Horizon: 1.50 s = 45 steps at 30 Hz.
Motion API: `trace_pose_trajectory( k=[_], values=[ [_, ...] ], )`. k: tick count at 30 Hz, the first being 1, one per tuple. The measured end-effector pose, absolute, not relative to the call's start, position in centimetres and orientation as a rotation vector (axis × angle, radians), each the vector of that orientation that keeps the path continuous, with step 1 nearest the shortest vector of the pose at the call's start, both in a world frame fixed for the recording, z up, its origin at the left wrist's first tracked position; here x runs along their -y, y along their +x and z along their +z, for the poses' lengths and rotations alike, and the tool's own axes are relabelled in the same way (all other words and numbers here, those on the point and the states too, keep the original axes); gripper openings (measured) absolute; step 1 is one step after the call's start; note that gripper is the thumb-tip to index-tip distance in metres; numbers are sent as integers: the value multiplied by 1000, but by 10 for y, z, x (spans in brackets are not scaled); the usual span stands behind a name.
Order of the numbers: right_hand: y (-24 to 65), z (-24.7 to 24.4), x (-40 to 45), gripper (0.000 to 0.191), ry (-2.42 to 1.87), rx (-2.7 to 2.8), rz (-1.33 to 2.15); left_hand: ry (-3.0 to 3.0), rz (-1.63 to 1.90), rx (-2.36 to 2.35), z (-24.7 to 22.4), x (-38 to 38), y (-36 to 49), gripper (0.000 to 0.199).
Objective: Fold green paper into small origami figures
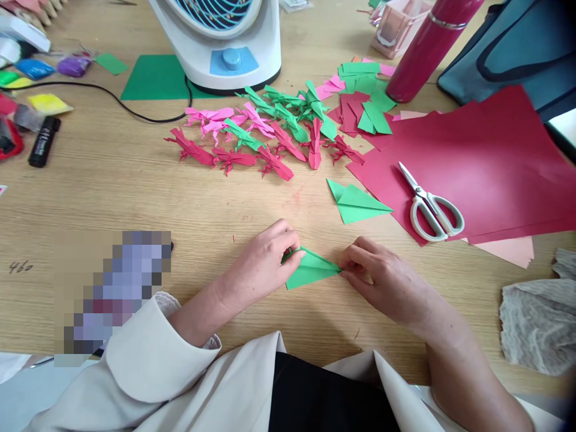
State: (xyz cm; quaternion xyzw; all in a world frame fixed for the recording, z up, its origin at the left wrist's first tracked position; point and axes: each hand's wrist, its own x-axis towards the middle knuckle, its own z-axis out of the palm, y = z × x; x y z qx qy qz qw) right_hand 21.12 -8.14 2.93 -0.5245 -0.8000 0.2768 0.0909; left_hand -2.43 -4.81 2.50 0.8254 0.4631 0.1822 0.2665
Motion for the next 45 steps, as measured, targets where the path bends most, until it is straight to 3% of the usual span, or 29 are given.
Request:
trace_pose_trajectory(
  k=[34,45],
  values=[
    [208,34,81,14,-1645,2408,833,2225,533,-1271,14,45,-25,21],
    [214,26,81,13,-1558,2468,668,2333,505,-1265,18,52,-24,19]
  ],
)
